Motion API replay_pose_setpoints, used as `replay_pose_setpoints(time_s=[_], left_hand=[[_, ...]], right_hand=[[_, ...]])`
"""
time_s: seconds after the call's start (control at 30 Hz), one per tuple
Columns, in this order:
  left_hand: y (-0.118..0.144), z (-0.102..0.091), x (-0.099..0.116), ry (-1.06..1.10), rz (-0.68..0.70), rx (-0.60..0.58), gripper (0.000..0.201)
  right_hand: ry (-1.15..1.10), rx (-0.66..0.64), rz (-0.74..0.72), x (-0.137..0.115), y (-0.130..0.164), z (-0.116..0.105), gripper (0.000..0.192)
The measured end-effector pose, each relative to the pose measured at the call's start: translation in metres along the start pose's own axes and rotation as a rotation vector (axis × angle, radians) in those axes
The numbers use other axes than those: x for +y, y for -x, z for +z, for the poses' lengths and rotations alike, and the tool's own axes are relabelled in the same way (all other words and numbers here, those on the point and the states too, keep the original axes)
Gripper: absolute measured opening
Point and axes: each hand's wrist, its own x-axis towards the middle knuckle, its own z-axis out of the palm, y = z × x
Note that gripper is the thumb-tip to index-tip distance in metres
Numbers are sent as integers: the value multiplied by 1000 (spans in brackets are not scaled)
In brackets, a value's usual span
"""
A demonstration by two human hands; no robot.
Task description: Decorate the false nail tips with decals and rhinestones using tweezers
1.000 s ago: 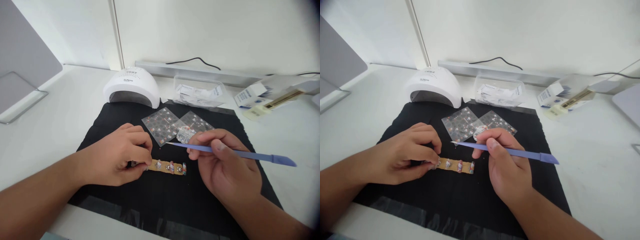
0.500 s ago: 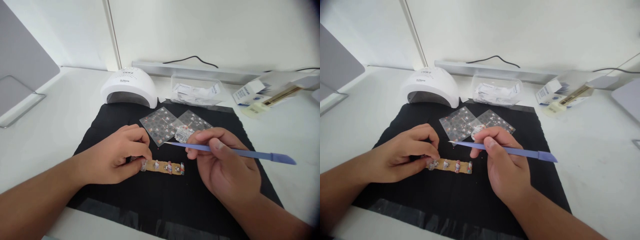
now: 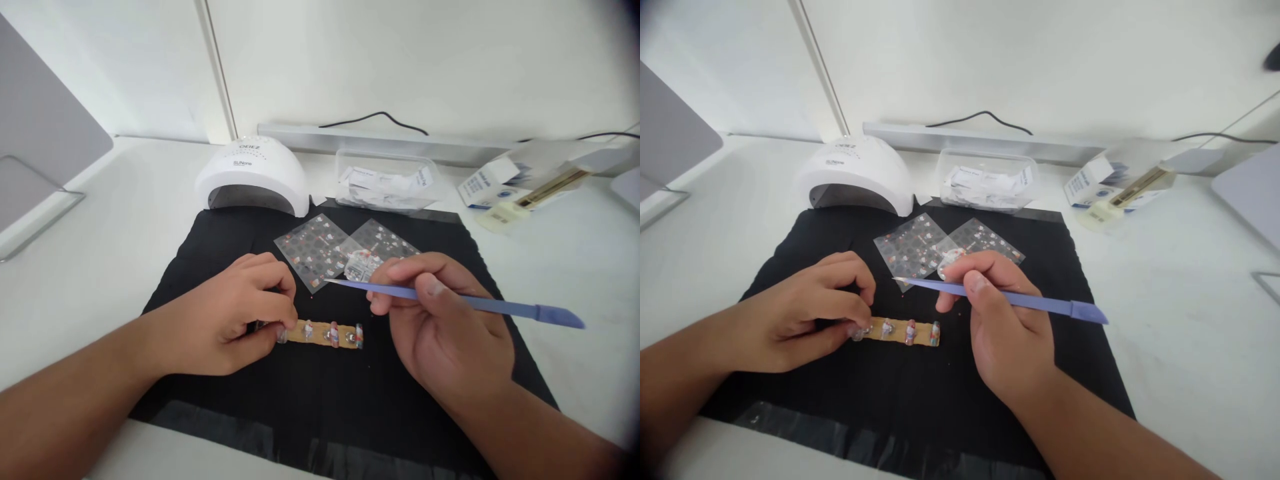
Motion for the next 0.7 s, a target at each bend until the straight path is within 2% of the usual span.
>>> replay_pose_setpoints(time_s=[0.2, 0.37, 0.57, 0.7], left_hand=[[-1, -1, 2, 7, 14, 22, 22], [-9, 4, 11, -18, -10, 64, 23], [-13, 12, 19, -143, -27, 44, 25], [-14, 13, 18, -166, -28, 47, 23]], right_hand=[[2, 1, -127, 4, 3, 1, 17], [64, 17, -255, 13, 2, -2, 18], [103, 23, -307, 19, 0, -4, 17], [110, 9, -290, 19, 0, -2, 17]])
